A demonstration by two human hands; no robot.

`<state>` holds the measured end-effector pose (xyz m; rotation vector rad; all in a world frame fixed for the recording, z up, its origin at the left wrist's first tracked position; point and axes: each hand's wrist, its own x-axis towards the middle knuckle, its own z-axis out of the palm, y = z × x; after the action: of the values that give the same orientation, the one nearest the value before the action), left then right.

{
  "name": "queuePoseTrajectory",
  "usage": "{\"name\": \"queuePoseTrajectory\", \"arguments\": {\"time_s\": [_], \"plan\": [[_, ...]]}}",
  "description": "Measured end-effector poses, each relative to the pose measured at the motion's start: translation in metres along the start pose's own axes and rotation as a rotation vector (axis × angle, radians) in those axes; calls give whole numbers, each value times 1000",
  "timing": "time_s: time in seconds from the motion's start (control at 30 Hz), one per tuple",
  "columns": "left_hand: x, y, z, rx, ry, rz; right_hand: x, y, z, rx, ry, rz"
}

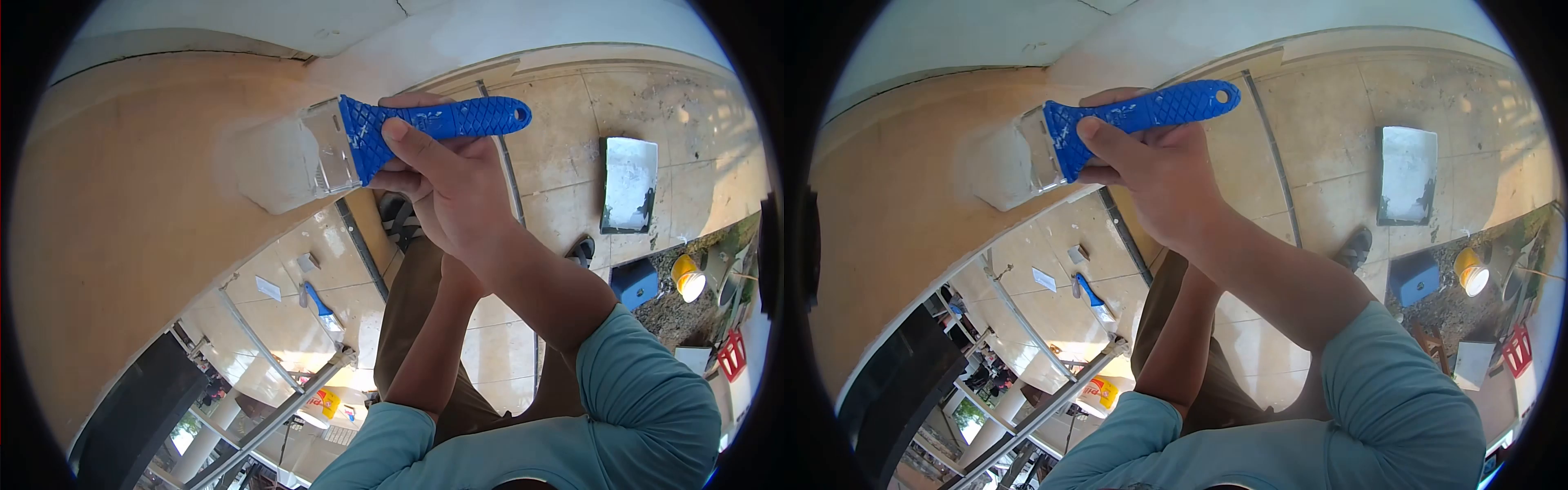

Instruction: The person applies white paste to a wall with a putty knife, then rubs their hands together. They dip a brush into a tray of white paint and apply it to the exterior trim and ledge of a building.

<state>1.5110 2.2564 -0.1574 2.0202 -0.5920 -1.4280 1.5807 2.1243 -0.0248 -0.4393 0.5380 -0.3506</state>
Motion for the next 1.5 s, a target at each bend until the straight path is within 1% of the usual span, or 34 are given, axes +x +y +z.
{"name": "queuePoseTrajectory", "arguments": {"time_s": [0.03,0.07,0.1,0.13,0.17,0.2,0.23,0.27,0.3,0.37,0.4,0.47,0.53,0.57,0.6,0.63,0.7,0.73,0.77,0.8,0.83,0.87,0.97,1.0,1.07,1.1,1.17,1.27,1.3,1.37,1.4,1.43,1.47,1.5], "plan": [[1,11,-6,-26,0,13,16,23,-31,-71,106,82],[-5,49,-14,322,-185,-93,28,37,-62,-143,157,64],[-7,70,-17,665,-372,-201,34,44,-81,-217,209,50],[-3,66,-12,755,-412,-220,32,45,-82,-220,211,55],[-5,61,-9,750,-419,-220,30,45,-82,-325,227,5],[-8,56,-6,691,-295,-149,28,37,-72,-430,241,-46],[-11,49,-2,630,-170,-82,18,32,-60,-385,181,-59],[-7,13,15,628,-175,-83,2,16,-31,-338,121,-73],[3,-44,41,-33,29,-52,-12,3,-12,-336,124,-73],[4,-66,52,-691,232,-20,-32,-14,11,-45,-172,-238],[-2,-39,41,-464,178,-31,-28,-13,8,-45,-171,-241],[-14,22,17,-13,73,-49,-8,-3,-13,-15,-58,-46],[-16,62,-2,438,-23,-64,19,28,-55,-148,171,55],[-8,66,-4,438,-20,-61,31,47,-86,-234,199,9],[2,70,-7,600,-296,-178,41,58,-106,-319,227,-38],[8,71,-8,755,-578,-297,45,58,-106,-320,226,-40],[8,66,-6,748,-561,-283,47,54,-99,-840,277,-167],[6,64,-5,744,-545,-270,45,56,-93,-846,278,-165],[-1,68,-6,741,-543,-265,44,52,-70,-926,254,-249],[-13,76,-10,593,-310,-188,44,48,-50,-1004,229,-340],[-20,81,-12,442,-81,-109,46,46,-36,-1009,228,-349],[-19,80,-13,443,-77,-97,48,45,-23,-972,221,-380],[-14,64,-11,590,-226,-63,42,26,11,-917,182,-417],[-15,62,-7,500,-129,-52,36,18,23,-891,150,-408],[-17,57,-7,406,-25,-42,25,1,46,-900,101,-422],[-15,59,-11,453,-95,-67,21,-6,56,-910,55,-435],[-14,65,-16,501,-152,-77,14,-17,71,-911,35,-457],[-20,77,-21,431,-100,-25,6,-31,92,-899,-3,-500],[-26,88,-27,482,-137,-38,2,-35,99,-885,-21,-516],[-25,82,-21,530,-164,-46,-2,-45,112,-838,-98,-560],[-10,55,-3,491,-79,6,-4,-51,118,-787,-165,-593],[-1,45,5,470,-35,37,-8,-62,123,-793,-173,-600],[8,34,13,449,8,68,-13,-76,127,-683,-186,-612],[12,34,15,496,-67,8,-18,-89,134,-571,-198,-620]]}}
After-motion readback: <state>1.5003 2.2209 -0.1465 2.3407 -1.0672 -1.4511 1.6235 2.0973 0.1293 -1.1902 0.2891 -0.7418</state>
